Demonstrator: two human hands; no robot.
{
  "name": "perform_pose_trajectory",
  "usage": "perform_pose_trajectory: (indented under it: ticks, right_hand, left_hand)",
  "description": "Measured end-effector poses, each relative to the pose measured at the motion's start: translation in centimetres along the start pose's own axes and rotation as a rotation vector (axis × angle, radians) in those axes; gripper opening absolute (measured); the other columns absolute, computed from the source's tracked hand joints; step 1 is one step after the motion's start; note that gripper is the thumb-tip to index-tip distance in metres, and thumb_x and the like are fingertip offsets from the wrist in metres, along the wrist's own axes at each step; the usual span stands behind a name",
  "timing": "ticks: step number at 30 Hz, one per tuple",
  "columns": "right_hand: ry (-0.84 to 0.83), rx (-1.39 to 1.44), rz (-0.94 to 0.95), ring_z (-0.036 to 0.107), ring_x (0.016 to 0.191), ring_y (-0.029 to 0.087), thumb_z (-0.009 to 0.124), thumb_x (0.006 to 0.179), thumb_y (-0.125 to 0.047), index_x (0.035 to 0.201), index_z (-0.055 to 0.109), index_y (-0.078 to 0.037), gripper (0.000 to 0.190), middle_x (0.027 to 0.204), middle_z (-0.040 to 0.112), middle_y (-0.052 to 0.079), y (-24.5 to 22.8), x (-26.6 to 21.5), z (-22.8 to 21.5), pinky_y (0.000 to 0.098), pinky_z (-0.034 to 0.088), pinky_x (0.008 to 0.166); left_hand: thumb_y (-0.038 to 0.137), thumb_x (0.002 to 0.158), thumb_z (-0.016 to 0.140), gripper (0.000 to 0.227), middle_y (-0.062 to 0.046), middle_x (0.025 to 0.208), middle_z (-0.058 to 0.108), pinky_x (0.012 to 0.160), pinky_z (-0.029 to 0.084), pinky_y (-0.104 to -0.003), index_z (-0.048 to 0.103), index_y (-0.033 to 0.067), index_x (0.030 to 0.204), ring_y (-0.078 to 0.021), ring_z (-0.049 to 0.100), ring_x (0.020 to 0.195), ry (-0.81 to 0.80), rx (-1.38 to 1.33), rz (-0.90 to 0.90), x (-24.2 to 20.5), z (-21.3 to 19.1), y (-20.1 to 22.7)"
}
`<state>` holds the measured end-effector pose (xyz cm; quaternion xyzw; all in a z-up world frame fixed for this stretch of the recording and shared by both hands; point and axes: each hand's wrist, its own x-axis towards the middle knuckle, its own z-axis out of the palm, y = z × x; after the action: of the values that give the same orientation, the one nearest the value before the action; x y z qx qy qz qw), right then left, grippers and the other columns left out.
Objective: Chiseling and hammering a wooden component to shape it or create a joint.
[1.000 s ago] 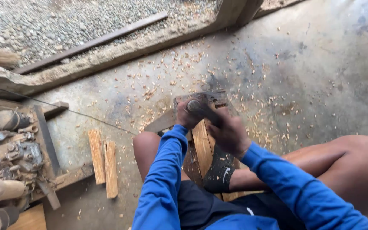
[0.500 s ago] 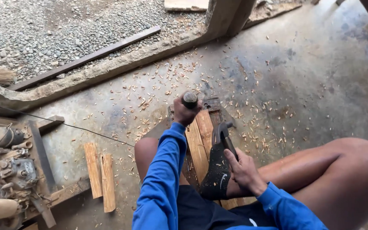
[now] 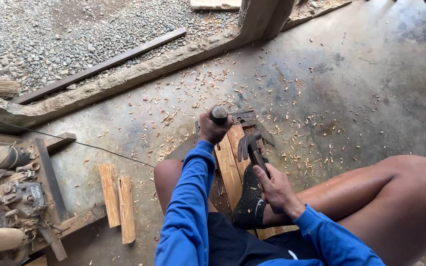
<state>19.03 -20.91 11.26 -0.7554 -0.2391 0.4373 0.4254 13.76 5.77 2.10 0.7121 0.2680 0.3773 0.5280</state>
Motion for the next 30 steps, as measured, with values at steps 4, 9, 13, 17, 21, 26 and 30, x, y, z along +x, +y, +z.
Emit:
perform_pose_trajectory:
  ticks: [4,9,13,17,21,26,30]
  right_hand:
    - [0.0,-0.033,-0.115,0.057,0.041,0.008,0.054,0.099,-0.05,0.09,0.059,-0.002,0.049,0.054,0.056,-0.001,-3.5,0.7,-0.9,0.0269,0.044,0.037]
    - [0.116,0.149,-0.644,0.057,0.052,0.006,0.05,0.107,-0.044,0.119,0.06,-0.003,0.044,0.067,0.057,0.001,-12.0,-0.3,-1.6,0.0239,0.045,0.046]
    - [0.16,0.377,-0.711,0.054,0.056,0.012,0.053,0.108,-0.042,0.122,0.056,-0.002,0.042,0.072,0.054,0.007,-9.1,4.7,1.3,0.0307,0.046,0.048]
    - [0.013,-0.539,-0.366,0.062,0.059,0.024,0.054,0.103,-0.052,0.104,0.061,-0.005,0.048,0.065,0.062,0.011,-9.1,7.7,1.3,0.0415,0.048,0.057]
    - [0.071,-0.45,-0.41,0.061,0.053,0.026,0.053,0.099,-0.053,0.099,0.061,-0.005,0.048,0.061,0.058,0.014,-15.0,3.2,-0.1,0.0433,0.046,0.051]
    - [0.241,0.313,-0.908,0.051,0.051,0.026,0.059,0.097,-0.057,0.106,0.048,0.0,0.059,0.07,0.051,0.017,-15.4,2.2,1.3,0.0384,0.043,0.045]
    - [0.198,-0.797,-0.576,0.062,0.06,0.038,0.057,0.103,-0.052,0.101,0.057,-0.002,0.05,0.065,0.063,0.02,-7.4,9.1,2.3,0.0483,0.049,0.057]
  left_hand:
    - [0.016,0.079,0.079,0.019,-0.005,0.074,0.073,0.067,0.059,-0.029,0.068,0.0035,0.087,-0.0098,0.069,0.068,-0.021,0.084,0.034,0.3,0.2,0.8]
    - [0.017,0.08,0.078,0.018,-0.006,0.077,0.075,0.068,0.061,-0.03,0.07,0.0036,0.088,-0.0105,0.073,0.071,-0.052,0.125,-0.006,0.4,0.3,0.5]
    - [0.017,0.08,0.077,0.019,-0.008,0.077,0.075,0.069,0.061,-0.031,0.07,0.0036,0.091,-0.0128,0.072,0.071,-0.04,0.094,-0.007,0.0,-0.2,0.3]
    - [0.016,0.077,0.081,0.021,-0.012,0.079,0.076,0.067,0.058,-0.035,0.072,0.0035,0.091,-0.0196,0.073,0.071,-0.056,0.189,0.069,0.0,-0.8,-3.9]
    - [0.018,0.074,0.086,0.023,-0.015,0.085,0.077,0.07,0.057,-0.037,0.075,0.0057,0.091,-0.027,0.072,0.076,0.001,0.335,0.358,-0.7,-1.3,-2.3]
    - [0.016,0.076,0.08,0.022,-0.01,0.08,0.074,0.068,0.059,-0.031,0.07,0.0029,0.091,-0.0156,0.072,0.072,0.039,0.084,0.056,-1.0,-1.0,-1.5]
    - [0.014,0.078,0.08,0.016,-0.005,0.072,0.071,0.065,0.058,-0.028,0.068,0.0038,0.081,-0.0096,0.068,0.067,0.058,0.003,0.021,-1.6,-0.8,-2.5]
